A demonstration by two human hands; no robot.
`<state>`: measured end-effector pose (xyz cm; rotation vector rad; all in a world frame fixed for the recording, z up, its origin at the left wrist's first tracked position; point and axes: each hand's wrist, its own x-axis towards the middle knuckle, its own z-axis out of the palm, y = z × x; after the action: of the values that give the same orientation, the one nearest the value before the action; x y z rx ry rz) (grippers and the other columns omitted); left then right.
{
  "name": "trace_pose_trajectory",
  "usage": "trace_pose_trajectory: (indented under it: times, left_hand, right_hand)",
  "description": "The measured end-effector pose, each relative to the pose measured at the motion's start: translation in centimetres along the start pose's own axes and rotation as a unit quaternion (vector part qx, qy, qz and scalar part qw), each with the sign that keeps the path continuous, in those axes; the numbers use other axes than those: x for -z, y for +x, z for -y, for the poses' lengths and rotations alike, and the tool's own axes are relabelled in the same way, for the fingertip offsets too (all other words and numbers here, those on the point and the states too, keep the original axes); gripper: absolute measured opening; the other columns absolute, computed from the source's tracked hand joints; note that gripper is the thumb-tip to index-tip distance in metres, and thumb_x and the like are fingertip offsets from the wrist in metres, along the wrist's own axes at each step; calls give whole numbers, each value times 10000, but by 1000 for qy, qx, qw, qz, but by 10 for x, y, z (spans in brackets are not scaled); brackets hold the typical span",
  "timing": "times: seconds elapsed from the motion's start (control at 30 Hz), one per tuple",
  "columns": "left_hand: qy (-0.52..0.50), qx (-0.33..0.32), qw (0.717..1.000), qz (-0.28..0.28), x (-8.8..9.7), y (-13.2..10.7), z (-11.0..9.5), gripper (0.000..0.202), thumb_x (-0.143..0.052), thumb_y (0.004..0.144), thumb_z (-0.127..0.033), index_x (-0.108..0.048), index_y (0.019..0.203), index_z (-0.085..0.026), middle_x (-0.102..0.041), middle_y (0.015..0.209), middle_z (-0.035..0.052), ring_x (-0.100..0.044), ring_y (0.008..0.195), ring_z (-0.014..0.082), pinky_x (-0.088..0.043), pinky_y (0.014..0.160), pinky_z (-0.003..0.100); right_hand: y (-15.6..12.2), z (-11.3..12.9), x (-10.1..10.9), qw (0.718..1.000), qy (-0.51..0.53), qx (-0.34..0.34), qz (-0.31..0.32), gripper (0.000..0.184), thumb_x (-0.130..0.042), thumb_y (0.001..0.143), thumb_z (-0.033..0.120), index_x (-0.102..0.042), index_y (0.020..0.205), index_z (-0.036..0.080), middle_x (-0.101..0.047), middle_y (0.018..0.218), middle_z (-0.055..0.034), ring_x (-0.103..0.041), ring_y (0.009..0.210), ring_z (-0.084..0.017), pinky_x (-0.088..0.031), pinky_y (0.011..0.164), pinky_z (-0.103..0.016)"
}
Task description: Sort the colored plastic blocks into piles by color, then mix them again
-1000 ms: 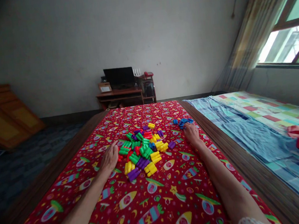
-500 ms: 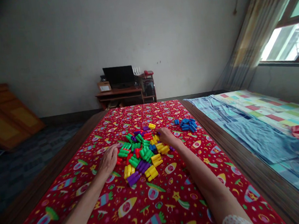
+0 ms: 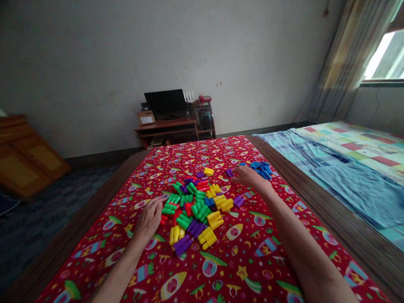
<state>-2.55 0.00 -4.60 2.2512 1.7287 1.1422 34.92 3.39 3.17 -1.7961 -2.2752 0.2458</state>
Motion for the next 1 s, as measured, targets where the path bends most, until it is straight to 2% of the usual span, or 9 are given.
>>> trace_pose_trajectory:
  times: [0.13, 0.23, 0.3, 0.37, 0.47, 0.7, 0.8, 0.9, 1.0]
  left_hand:
    - [-5, 0, 1000, -3, -1, 0, 1, 434, -298, 895, -372, -675, 990, -179, -676, 1102, 115, -613, 1088, 242, -465, 1023, 419]
    - [-7, 3, 1000, -11, -4, 0, 2, 420, -309, 888, -370, -676, 964, -182, -679, 1085, 111, -615, 1083, 242, -460, 1028, 424]
    - [-7, 4, 1000, -10, -5, 0, 2, 419, -310, 886, -371, -677, 955, -181, -680, 1081, 115, -613, 1087, 245, -456, 1032, 426]
    - [-5, 4, 1000, -9, -5, 1, 2, 419, -310, 884, -372, -677, 946, -179, -678, 1082, 120, -612, 1088, 251, -457, 1030, 431]
    - [-3, 4, 1000, -13, -4, 0, 0, 414, -312, 887, -376, -677, 944, -188, -676, 1084, 111, -614, 1084, 244, -465, 1024, 420]
    - [-17, 3, 1000, -12, -1, -3, -3, 398, -311, 905, -338, -652, 1025, -173, -683, 1095, 114, -624, 1075, 229, -469, 1017, 415]
    - [-20, 17, 1000, -10, -1, -4, -2, 389, -322, 902, -327, -630, 1079, -172, -680, 1133, 116, -615, 1109, 228, -462, 1025, 414]
    - [-22, 35, 999, -2, 0, -5, -2, 398, -326, 906, -333, -614, 1123, -166, -672, 1167, 122, -609, 1130, 231, -457, 1031, 412]
    - [-27, 45, 999, -1, 0, -5, -3, 398, -329, 909, -334, -613, 1135, -170, -672, 1177, 122, -610, 1137, 238, -465, 1021, 418]
  right_hand:
    - [-41, 3, -7, 990, 0, 94, 101, 522, -740, 721, 280, -650, 1235, 264, -698, 1156, -80, -646, 1050, -255, -496, 864, -308]
    - [-60, 2, -21, 987, 5, 142, 72, 411, -669, 753, 183, -687, 1160, 244, -702, 1140, -78, -649, 1027, -230, -488, 871, -305]
    - [-58, 1, -25, 990, 14, 133, 52, 320, -616, 783, 156, -712, 1084, 207, -733, 1015, -79, -674, 896, -206, -495, 782, -275]
    - [-44, 0, -24, 995, 14, 93, 28, 271, -601, 807, 174, -715, 1053, 172, -741, 910, -85, -677, 790, -197, -482, 697, -254]
    - [-11, 3, -22, 999, -3, 35, -41, 264, -600, 835, 199, -702, 1073, 145, -741, 935, -112, -684, 825, -209, -466, 703, -244]
    - [43, 28, -36, 993, -49, 22, -102, 280, -598, 857, 217, -691, 1115, 160, -709, 1097, -140, -639, 1056, -256, -465, 859, -294]
    - [60, 47, -44, 987, -22, 51, -150, 321, -564, 890, 237, -657, 1186, 154, -682, 1167, -145, -605, 1127, -245, -436, 954, -318]
    - [78, 67, -53, 987, 17, 104, -120, 345, -487, 949, 255, -614, 1237, 114, -673, 1171, -164, -613, 1112, -220, -437, 954, -303]
    - [89, 83, -64, 987, 33, 138, -73, 322, -436, 980, 262, -631, 1206, 143, -686, 1142, -133, -599, 1138, -206, -431, 970, -299]
